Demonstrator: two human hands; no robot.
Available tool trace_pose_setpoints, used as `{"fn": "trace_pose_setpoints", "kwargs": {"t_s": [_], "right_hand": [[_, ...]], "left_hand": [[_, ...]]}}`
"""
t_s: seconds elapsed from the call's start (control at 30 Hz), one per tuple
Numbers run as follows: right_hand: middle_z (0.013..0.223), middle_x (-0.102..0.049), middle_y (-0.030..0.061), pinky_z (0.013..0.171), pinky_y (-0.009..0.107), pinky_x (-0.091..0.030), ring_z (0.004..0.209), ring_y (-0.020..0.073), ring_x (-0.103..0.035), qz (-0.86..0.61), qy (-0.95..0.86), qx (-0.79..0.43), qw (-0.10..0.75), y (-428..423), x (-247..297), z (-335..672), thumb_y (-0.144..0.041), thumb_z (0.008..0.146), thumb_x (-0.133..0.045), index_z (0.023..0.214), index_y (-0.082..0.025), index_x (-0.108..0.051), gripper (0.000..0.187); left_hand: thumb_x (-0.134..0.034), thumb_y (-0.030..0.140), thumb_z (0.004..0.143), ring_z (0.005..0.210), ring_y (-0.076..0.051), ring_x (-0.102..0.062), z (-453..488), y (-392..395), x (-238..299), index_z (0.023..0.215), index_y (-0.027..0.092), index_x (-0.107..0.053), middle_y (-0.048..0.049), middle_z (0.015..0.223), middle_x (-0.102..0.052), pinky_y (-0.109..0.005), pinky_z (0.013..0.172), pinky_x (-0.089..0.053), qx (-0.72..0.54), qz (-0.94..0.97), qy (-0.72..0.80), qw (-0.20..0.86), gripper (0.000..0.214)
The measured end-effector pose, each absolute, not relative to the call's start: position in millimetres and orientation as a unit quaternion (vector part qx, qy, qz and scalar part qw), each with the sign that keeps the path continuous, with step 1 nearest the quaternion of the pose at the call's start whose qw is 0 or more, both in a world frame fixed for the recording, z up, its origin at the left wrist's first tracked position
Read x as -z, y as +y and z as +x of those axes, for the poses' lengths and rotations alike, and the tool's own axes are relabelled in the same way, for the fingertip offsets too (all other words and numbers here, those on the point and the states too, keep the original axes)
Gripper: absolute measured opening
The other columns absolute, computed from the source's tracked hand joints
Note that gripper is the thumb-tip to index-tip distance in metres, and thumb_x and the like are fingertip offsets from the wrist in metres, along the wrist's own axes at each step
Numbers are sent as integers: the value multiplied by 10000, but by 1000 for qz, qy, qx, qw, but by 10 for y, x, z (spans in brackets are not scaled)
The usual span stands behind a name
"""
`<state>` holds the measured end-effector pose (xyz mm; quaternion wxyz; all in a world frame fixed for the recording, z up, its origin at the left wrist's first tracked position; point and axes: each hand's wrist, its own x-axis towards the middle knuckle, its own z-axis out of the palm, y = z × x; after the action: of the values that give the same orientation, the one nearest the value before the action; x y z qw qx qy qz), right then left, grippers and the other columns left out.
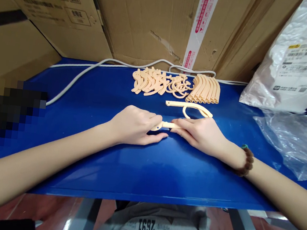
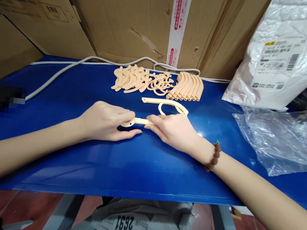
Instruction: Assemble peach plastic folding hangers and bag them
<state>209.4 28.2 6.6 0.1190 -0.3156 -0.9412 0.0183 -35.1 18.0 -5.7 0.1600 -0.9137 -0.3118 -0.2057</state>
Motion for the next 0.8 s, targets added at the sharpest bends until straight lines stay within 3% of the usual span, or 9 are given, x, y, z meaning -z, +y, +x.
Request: {"fn": "trace_pose_setpoints", "kwargs": {"t_s": [0.5,0.8], "right_hand": [[852,-752,58,607,267,-349,686,159,-661,-333,-937,-24,106,275,-84,2075,-427,1066,-370,1075,-174,-698,415],[909,-757,64,618,263,-375,736,165,-681,-319,-942,-34,96,265,-90,2084,-436,1067,-370,1107,-174,-697,421]], "left_hand": [[-508,491,968,467,-138,-575,-353,186,21,707,178,-557,-15,591,-662,-266,450,-197,172,-920,-326,134,410],[-428,456,1028,489,-142,-604,-378,240,11,727,179,-538,1,587,-630,-277,446,-210,174,-933,-264,172,424]]}}
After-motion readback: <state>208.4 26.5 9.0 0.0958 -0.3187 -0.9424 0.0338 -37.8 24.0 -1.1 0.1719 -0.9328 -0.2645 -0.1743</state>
